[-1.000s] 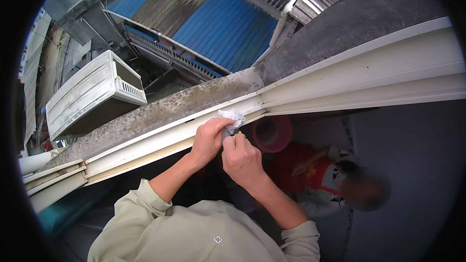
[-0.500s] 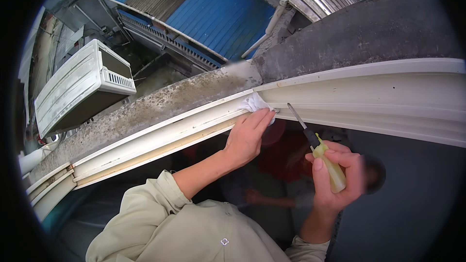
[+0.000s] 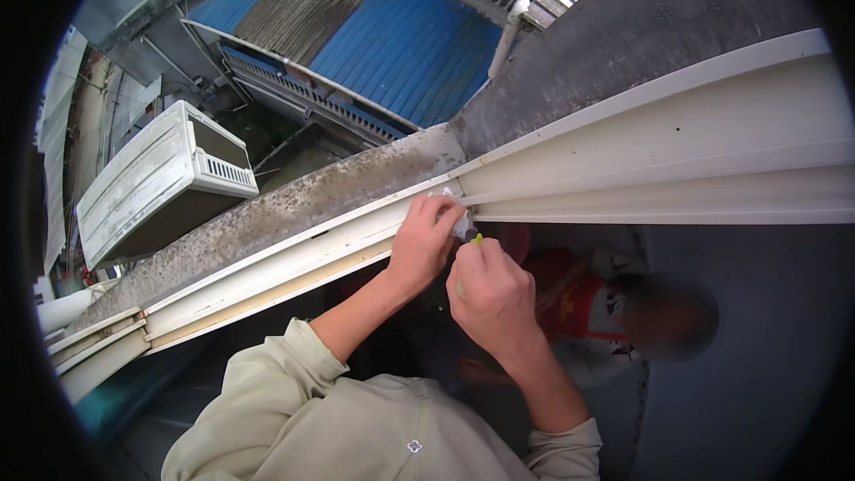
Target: The person cleans a window frame using a white cloth and a yellow-handled tool. They scrape and wipe the lower and side sections of the frame, then briefly hand the cloth to a second person who rinses it in a pink basin before returning it. The person resumes cleaning the frame.
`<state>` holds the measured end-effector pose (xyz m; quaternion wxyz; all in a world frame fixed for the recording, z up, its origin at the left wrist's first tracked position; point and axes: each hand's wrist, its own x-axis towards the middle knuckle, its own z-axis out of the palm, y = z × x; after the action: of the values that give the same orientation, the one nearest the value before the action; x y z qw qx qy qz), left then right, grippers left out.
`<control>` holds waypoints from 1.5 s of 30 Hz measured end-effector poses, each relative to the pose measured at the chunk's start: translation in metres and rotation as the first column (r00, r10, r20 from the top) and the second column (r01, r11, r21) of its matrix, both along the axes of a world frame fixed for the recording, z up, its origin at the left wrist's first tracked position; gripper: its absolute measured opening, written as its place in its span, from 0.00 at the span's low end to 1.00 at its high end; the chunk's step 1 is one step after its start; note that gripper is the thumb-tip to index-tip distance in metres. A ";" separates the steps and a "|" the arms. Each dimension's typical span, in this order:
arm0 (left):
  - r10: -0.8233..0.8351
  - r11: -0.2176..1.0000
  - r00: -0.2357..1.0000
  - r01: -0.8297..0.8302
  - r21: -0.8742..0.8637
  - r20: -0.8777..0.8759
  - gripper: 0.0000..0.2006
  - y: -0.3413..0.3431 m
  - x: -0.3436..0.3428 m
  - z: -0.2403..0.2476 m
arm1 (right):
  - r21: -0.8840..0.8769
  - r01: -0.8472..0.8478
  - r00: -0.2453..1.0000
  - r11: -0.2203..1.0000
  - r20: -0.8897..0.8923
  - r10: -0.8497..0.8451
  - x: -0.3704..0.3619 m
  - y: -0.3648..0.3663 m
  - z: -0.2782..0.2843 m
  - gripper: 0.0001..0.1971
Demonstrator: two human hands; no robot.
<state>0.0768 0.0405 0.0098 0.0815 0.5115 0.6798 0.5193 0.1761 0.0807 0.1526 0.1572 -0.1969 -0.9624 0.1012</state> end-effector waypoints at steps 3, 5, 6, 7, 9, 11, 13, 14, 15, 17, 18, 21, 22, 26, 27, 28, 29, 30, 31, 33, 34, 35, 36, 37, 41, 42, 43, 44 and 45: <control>0.119 0.991 0.977 -0.129 0.045 0.177 0.23 -0.006 0.002 0.006 | -0.001 -0.036 0.995 0.999 0.093 0.036 -0.005 -0.006 -0.017 0.09; 0.085 0.995 0.979 -0.093 0.037 0.185 0.19 -0.008 -0.002 0.005 | 0.088 -0.086 0.989 0.992 0.129 0.075 -0.012 -0.012 -0.031 0.08; 0.097 0.994 0.989 -0.102 0.036 0.114 0.17 -0.009 -0.002 0.003 | 0.150 -0.086 0.983 0.985 0.172 0.060 -0.015 -0.018 -0.036 0.08; 0.106 0.994 0.993 -0.108 0.037 0.042 0.16 -0.010 -0.001 0.000 | 0.210 -0.087 0.976 0.974 0.213 0.041 -0.017 -0.022 -0.039 0.07; 0.122 0.992 0.993 -0.122 0.019 -0.001 0.12 -0.013 -0.002 -0.002 | 0.193 -0.032 0.975 0.981 0.222 -0.012 -0.025 -0.023 -0.037 0.08; 0.104 0.995 0.994 -0.104 -0.001 -0.026 0.12 -0.016 -0.005 -0.004 | 0.122 0.056 0.978 0.991 0.192 -0.079 -0.036 -0.023 -0.032 0.08; 0.094 0.996 0.995 -0.093 0.011 -0.042 0.10 -0.018 -0.008 0.000 | 0.118 0.096 0.980 0.988 0.164 -0.114 -0.042 -0.024 -0.036 0.09; 0.086 0.996 0.995 -0.085 0.018 -0.049 0.09 -0.020 -0.010 0.001 | 0.118 0.118 0.979 0.986 0.151 -0.135 -0.045 -0.026 -0.038 0.09; 0.096 0.995 0.993 -0.096 0.000 -0.061 0.07 -0.023 -0.011 0.000 | 0.124 0.131 0.978 0.984 0.146 -0.149 -0.048 -0.029 -0.040 0.09; 0.118 0.992 0.990 -0.121 -0.039 -0.080 0.05 -0.030 -0.013 -0.003 | 0.135 0.157 0.974 0.978 0.141 -0.176 -0.052 -0.035 -0.044 0.10; 0.109 0.991 0.988 -0.116 -0.061 -0.111 0.05 -0.038 -0.017 -0.005 | 0.095 0.159 0.975 0.983 0.141 -0.172 -0.055 -0.039 -0.045 0.09; 0.079 0.982 0.976 -0.111 -0.153 -0.204 0.05 -0.090 -0.038 0.001 | 0.013 0.105 0.990 0.994 0.094 -0.106 -0.059 -0.067 -0.054 0.09; 0.071 0.976 0.970 -0.117 -0.186 -0.233 0.05 -0.112 -0.047 0.008 | 0.038 0.064 0.995 0.997 0.072 -0.066 -0.062 -0.087 -0.056 0.09; 0.074 0.908 0.928 -0.213 -0.360 -0.364 0.07 -0.200 -0.080 0.033 | -0.038 -0.201 0.977 0.979 -0.086 0.197 -0.078 -0.154 -0.048 0.08; 0.076 0.884 0.925 -0.234 -0.404 -0.372 0.07 -0.219 -0.087 0.037 | -0.069 -0.228 0.969 0.971 -0.114 0.220 -0.080 -0.161 -0.046 0.08; 0.098 0.867 0.910 -0.276 -0.414 -0.403 0.08 -0.232 -0.091 0.044 | -0.169 -0.274 0.957 0.947 -0.151 0.249 -0.080 -0.161 -0.041 0.08; 0.127 0.851 0.893 -0.322 -0.414 -0.433 0.08 -0.241 -0.093 0.049 | -0.257 -0.323 0.941 0.911 -0.188 0.281 -0.081 -0.159 -0.036 0.08; 0.164 0.859 0.918 -0.313 -0.406 -0.361 0.09 -0.241 -0.092 0.049 | -0.266 -0.316 0.946 0.911 -0.158 0.282 -0.079 -0.153 -0.034 0.09; 0.196 0.867 0.938 -0.302 -0.397 -0.287 0.09 -0.237 -0.089 0.048 | -0.276 -0.305 0.952 0.912 -0.128 0.279 -0.074 -0.144 -0.031 0.09; 0.258 0.905 0.954 -0.294 -0.307 -0.154 0.13 -0.219 -0.079 0.046 | -0.146 -0.264 0.960 0.953 0.060 0.275 -0.068 -0.119 -0.020 0.10; 0.245 0.929 0.959 -0.274 -0.250 -0.142 0.14 -0.204 -0.074 0.043 | -0.064 -0.260 0.957 0.964 0.116 0.266 -0.067 -0.104 -0.017 0.10; 0.205 0.953 0.971 -0.227 -0.201 -0.125 0.15 -0.184 -0.067 0.043 | -0.027 -0.252 0.954 0.967 0.162 0.253 -0.064 -0.090 -0.017 0.10; 0.168 0.970 0.977 -0.188 -0.153 -0.134 0.17 -0.164 -0.061 0.041 | 0.029 -0.239 0.948 0.971 0.222 0.227 -0.060 -0.077 -0.019 0.09; 0.132 0.981 0.981 -0.150 -0.122 -0.140 0.17 -0.145 -0.054 0.032 | 0.074 -0.230 0.934 0.970 0.297 0.199 -0.055 -0.065 -0.019 0.09; 0.106 0.994 0.987 -0.104 0.022 -0.121 0.16 -0.077 -0.027 0.013 | 0.251 -0.228 0.868 0.941 0.490 0.080 -0.039 -0.019 -0.026 0.07; 0.097 0.995 0.990 -0.096 0.019 -0.106 0.15 -0.070 -0.025 0.010 | 0.209 -0.200 0.868 0.957 0.490 0.074 -0.043 -0.012 -0.025 0.07; 0.090 0.996 0.992 -0.089 0.017 -0.092 0.15 -0.066 -0.024 0.008 | 0.166 -0.171 0.869 0.971 0.491 0.069 -0.049 -0.006 -0.024 0.07; 0.070 0.997 0.993 -0.069 0.016 -0.093 0.14 -0.065 -0.024 0.007 | 0.121 -0.129 0.871 0.984 0.489 0.054 -0.051 -0.001 -0.023 0.07; 0.052 0.999 0.994 -0.051 0.015 -0.093 0.13 -0.067 -0.026 0.005 | 0.124 -0.089 0.885 0.988 0.466 0.021 -0.054 0.001 -0.026 0.07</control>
<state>0.0506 -0.0266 0.0143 0.0329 0.5181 0.6924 0.5010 0.1217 0.0822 0.1264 -0.0664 -0.1761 -0.9820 -0.0128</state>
